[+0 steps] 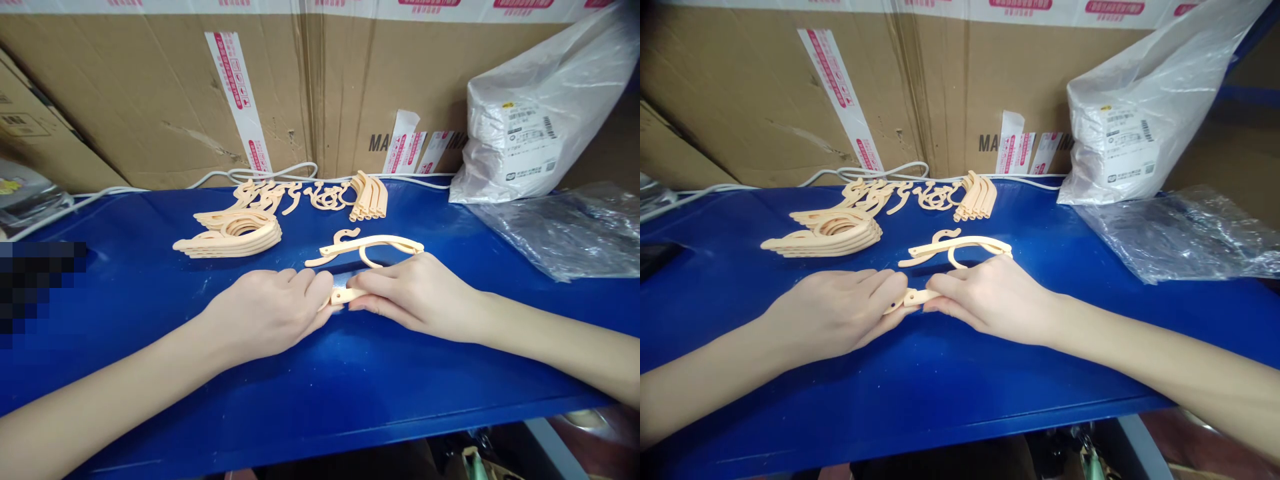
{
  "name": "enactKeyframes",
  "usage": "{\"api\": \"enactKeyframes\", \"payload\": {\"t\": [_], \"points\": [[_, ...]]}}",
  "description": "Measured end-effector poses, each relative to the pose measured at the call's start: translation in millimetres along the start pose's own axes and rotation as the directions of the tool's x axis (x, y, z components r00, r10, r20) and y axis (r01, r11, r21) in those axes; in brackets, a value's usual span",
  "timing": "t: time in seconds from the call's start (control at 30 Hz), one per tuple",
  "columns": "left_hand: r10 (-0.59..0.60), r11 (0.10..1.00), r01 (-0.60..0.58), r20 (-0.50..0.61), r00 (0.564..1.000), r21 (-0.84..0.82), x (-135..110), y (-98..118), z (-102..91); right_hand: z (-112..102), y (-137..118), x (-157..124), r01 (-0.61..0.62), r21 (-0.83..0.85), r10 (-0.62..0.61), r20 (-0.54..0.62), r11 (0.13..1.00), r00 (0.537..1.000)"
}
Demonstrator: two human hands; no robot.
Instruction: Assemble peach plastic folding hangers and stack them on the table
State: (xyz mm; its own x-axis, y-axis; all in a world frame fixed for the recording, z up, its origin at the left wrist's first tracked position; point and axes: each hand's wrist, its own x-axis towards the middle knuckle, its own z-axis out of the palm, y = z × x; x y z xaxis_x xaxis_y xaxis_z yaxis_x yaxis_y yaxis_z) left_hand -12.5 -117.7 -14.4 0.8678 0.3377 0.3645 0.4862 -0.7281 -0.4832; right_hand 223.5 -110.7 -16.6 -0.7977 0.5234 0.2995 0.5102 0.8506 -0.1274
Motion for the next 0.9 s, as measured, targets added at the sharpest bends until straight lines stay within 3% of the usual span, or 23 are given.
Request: {"api": "enactKeyframes", "payload": {"t": [0.37,0.9], "points": [[-0.115,0.960,0.103,-0.030,0.993,-0.260,0.5,0.2,1.6,1.0,2.1,-1.1,0.005,-0.041,-0.004,0.020,0.999,1.000],[-0.103,0.963,0.095,-0.019,0.994,-0.253,-0.2,2.4,1.4,-0.5,-1.2,0.5,0.004,-0.027,-0.003,0.029,1.000,1.000]]}}
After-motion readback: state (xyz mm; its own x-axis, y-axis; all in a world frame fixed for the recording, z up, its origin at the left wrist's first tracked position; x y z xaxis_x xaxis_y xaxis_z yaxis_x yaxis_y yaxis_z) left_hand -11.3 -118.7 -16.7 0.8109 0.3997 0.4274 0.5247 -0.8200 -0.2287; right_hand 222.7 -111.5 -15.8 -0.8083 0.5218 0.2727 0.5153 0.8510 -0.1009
